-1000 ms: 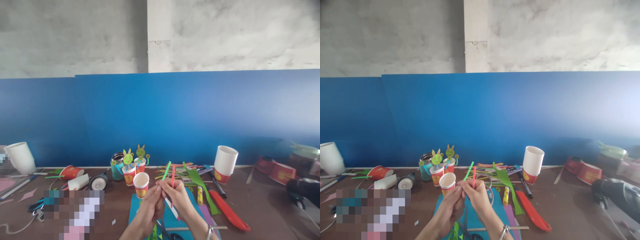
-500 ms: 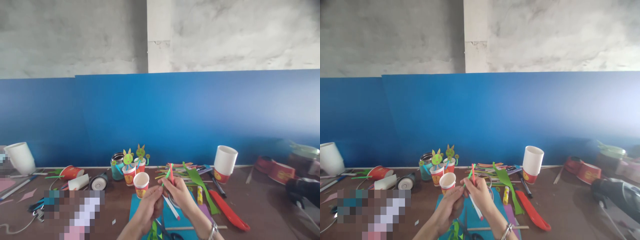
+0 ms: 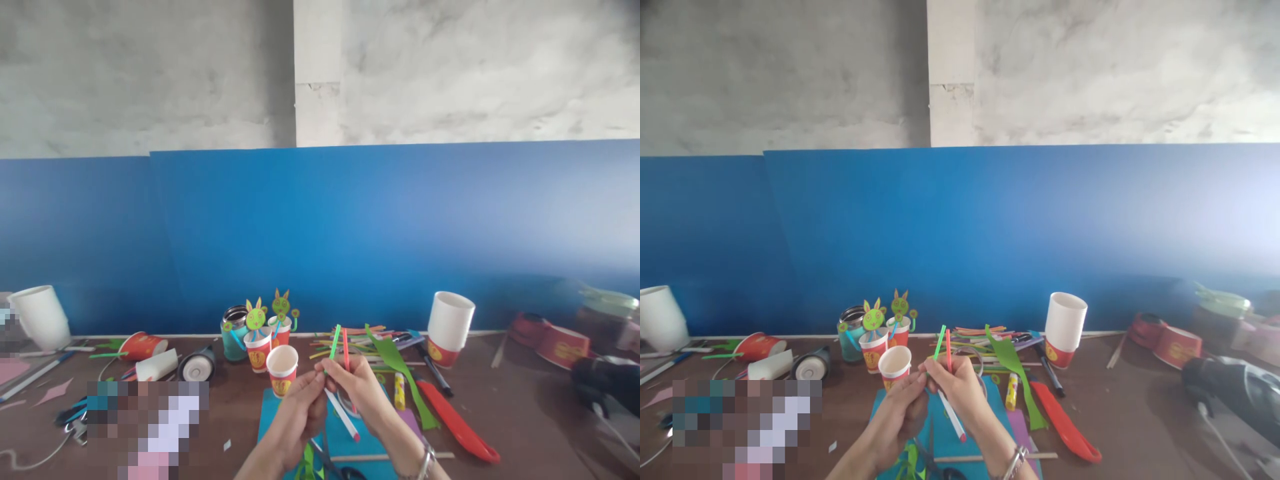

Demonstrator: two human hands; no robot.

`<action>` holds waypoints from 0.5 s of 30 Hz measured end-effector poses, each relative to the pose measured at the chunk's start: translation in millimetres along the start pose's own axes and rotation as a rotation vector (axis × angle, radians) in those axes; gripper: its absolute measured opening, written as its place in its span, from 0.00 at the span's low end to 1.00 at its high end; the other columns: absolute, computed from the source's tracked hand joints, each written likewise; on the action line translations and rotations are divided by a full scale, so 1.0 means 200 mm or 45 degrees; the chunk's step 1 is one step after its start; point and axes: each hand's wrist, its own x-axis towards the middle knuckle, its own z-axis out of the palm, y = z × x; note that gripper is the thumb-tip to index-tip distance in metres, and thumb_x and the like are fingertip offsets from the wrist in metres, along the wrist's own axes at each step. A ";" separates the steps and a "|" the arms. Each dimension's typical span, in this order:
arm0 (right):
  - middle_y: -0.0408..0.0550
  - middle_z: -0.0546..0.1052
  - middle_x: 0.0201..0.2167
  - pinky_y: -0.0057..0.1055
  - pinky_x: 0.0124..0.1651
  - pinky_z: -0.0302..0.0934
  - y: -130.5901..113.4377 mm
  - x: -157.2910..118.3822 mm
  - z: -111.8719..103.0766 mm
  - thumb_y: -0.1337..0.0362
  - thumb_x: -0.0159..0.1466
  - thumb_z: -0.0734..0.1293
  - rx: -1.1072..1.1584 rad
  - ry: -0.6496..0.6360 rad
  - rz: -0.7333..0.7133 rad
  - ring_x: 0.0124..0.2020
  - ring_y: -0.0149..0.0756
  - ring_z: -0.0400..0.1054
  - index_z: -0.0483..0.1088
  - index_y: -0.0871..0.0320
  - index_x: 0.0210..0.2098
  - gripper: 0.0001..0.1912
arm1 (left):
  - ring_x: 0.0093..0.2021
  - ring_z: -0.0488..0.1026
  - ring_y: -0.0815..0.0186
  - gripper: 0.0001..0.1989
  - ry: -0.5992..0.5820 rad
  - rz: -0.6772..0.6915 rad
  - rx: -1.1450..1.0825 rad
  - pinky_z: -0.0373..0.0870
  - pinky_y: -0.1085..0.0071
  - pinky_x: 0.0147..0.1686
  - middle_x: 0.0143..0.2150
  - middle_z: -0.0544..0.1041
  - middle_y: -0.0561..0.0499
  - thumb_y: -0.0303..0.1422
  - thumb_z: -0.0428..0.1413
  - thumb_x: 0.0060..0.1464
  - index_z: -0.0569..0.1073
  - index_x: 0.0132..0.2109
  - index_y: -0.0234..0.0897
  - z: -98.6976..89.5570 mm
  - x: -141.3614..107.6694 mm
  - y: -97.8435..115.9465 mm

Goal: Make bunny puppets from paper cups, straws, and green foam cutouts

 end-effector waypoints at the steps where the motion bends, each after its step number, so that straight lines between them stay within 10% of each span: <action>1: 0.38 0.63 0.14 0.24 0.18 0.39 0.00 0.00 0.00 0.47 0.54 0.68 0.005 -0.016 -0.002 0.15 0.21 0.47 0.71 0.62 0.21 0.22 | 0.14 0.38 0.78 0.20 0.013 0.002 -0.008 0.34 0.78 0.13 0.13 0.47 0.66 0.49 0.58 0.46 0.66 0.30 0.36 0.00 0.00 0.00; 15: 0.42 0.70 0.12 0.23 0.19 0.46 -0.03 0.01 -0.04 0.50 0.55 0.69 -0.066 -0.038 -0.037 0.15 0.24 0.54 0.73 0.63 0.21 0.20 | 0.13 0.38 0.79 0.21 -0.085 -0.082 -0.005 0.33 0.78 0.13 0.12 0.48 0.66 0.50 0.58 0.45 0.64 0.28 0.37 0.00 -0.01 0.02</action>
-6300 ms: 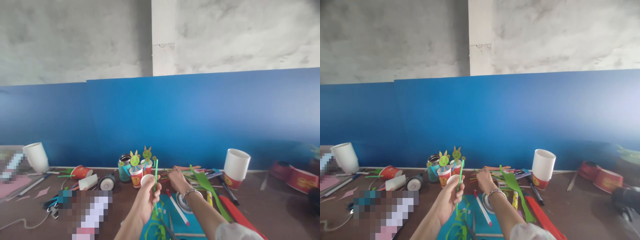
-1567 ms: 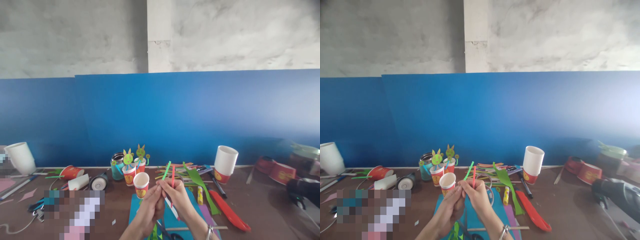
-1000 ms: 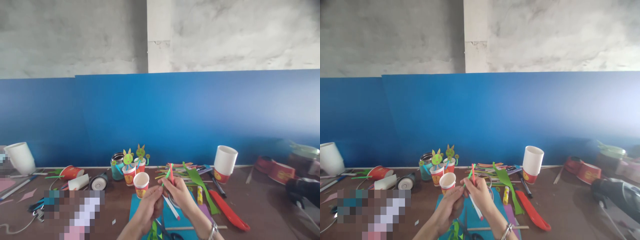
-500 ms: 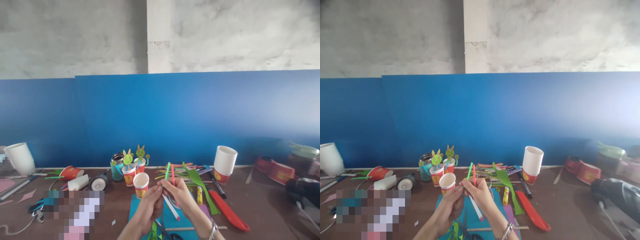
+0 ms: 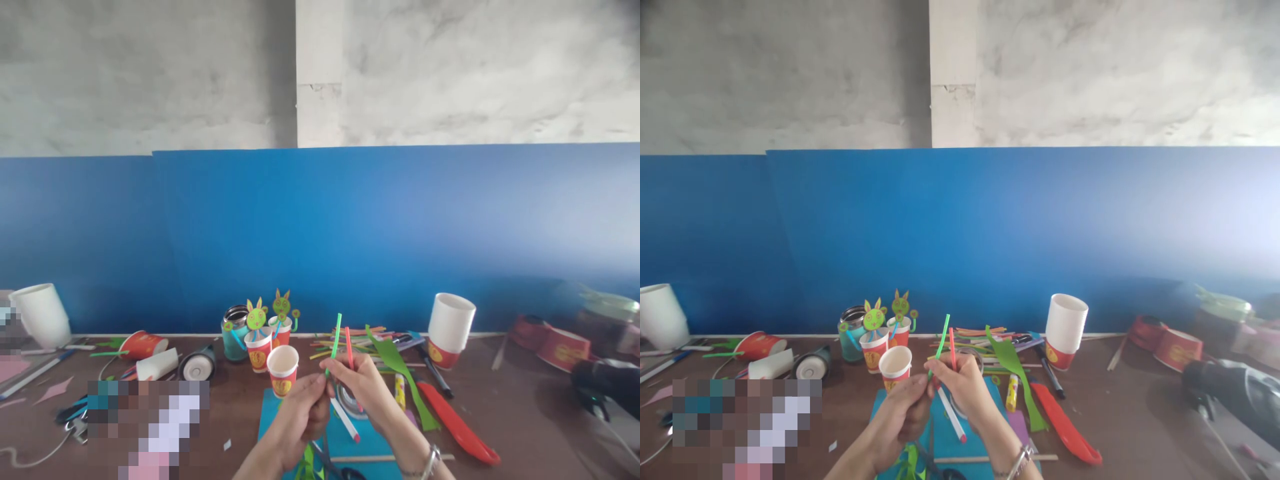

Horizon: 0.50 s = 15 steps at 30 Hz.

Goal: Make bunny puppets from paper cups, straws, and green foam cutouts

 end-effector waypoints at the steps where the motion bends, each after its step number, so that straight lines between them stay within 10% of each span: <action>1: 0.42 0.69 0.12 0.24 0.20 0.47 -0.01 0.00 0.01 0.50 0.55 0.69 0.003 0.000 -0.004 0.15 0.24 0.54 0.72 0.62 0.20 0.20 | 0.13 0.37 0.79 0.21 -0.005 0.006 -0.009 0.33 0.78 0.13 0.13 0.47 0.66 0.50 0.58 0.45 0.64 0.28 0.37 0.00 0.00 0.00; 15: 0.39 0.61 0.12 0.25 0.20 0.47 0.02 -0.01 0.07 0.50 0.54 0.69 -0.002 0.085 -0.073 0.16 0.24 0.51 0.66 0.59 0.11 0.24 | 0.13 0.37 0.79 0.20 0.002 0.047 -0.062 0.34 0.79 0.13 0.13 0.46 0.66 0.49 0.58 0.47 0.62 0.28 0.38 0.02 0.00 0.01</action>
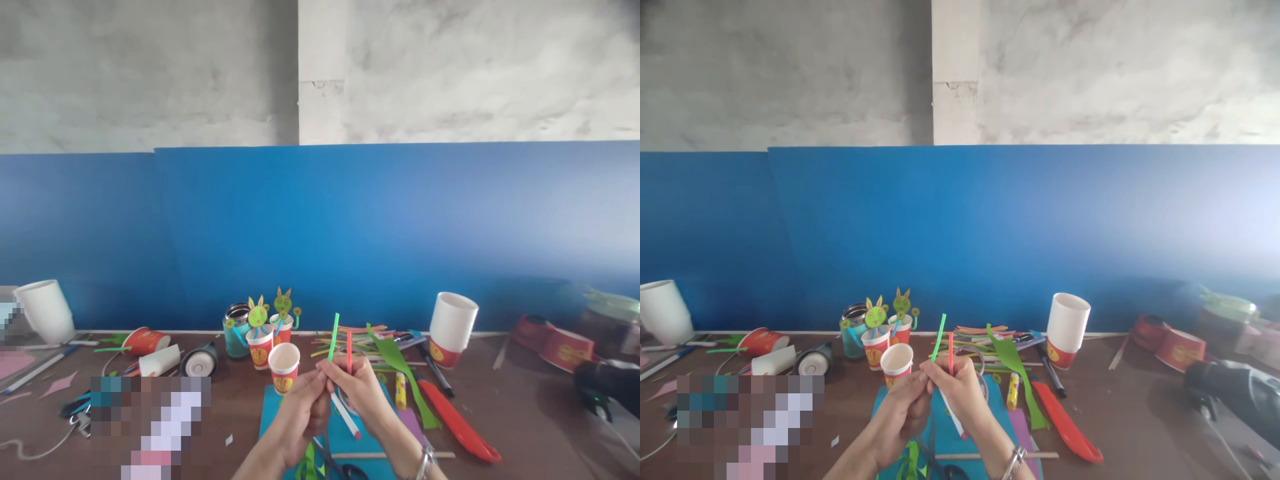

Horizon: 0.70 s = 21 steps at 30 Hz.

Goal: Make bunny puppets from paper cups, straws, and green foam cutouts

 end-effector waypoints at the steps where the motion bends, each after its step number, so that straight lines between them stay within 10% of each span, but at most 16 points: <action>1: 0.39 0.62 0.13 0.25 0.22 0.49 0.01 0.00 0.00 0.50 0.54 0.70 0.022 -0.006 -0.024 0.17 0.25 0.52 0.66 0.60 0.11 0.24 | 0.14 0.37 0.79 0.20 0.003 0.010 -0.011 0.34 0.79 0.13 0.13 0.46 0.66 0.49 0.58 0.47 0.62 0.28 0.38 0.00 0.00 0.00; 15: 0.35 0.59 0.10 0.23 0.17 0.40 -0.02 0.01 -0.03 0.50 0.49 0.72 0.157 0.170 0.110 0.13 0.22 0.48 0.72 0.61 0.21 0.19 | 0.14 0.39 0.78 0.19 -0.020 -0.148 0.074 0.34 0.78 0.14 0.13 0.51 0.64 0.49 0.54 0.50 0.68 0.30 0.35 -0.02 -0.01 0.02; 21: 0.41 0.68 0.11 0.23 0.16 0.41 -0.04 0.00 -0.03 0.48 0.53 0.69 0.073 -0.008 0.126 0.12 0.21 0.50 0.75 0.63 0.25 0.21 | 0.14 0.39 0.78 0.17 -0.038 -0.061 0.043 0.35 0.78 0.13 0.13 0.49 0.65 0.47 0.55 0.50 0.65 0.29 0.37 -0.03 -0.01 0.00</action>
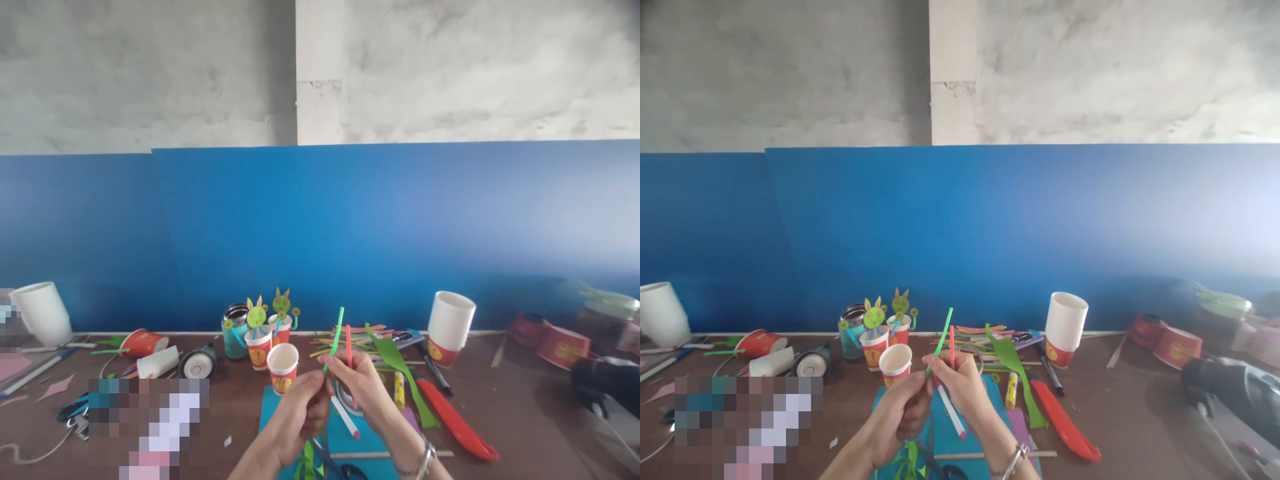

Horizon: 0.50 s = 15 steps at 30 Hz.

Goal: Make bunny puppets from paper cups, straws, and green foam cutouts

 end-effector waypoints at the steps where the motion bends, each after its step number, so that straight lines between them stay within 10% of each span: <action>1: 0.40 0.68 0.10 0.23 0.16 0.40 0.00 0.00 0.00 0.48 0.53 0.69 -0.004 0.002 -0.005 0.12 0.21 0.49 0.74 0.63 0.24 0.21 | 0.14 0.38 0.78 0.17 -0.006 0.006 -0.006 0.35 0.79 0.13 0.13 0.48 0.65 0.47 0.55 0.50 0.65 0.29 0.38 0.00 0.00 0.00; 15: 0.39 0.64 0.10 0.24 0.18 0.42 0.08 0.01 0.02 0.51 0.55 0.70 0.053 -0.037 -0.056 0.14 0.21 0.49 0.69 0.62 0.13 0.23 | 0.13 0.38 0.79 0.20 0.013 0.074 -0.043 0.35 0.80 0.12 0.13 0.47 0.66 0.49 0.57 0.49 0.61 0.27 0.38 0.03 0.00 -0.02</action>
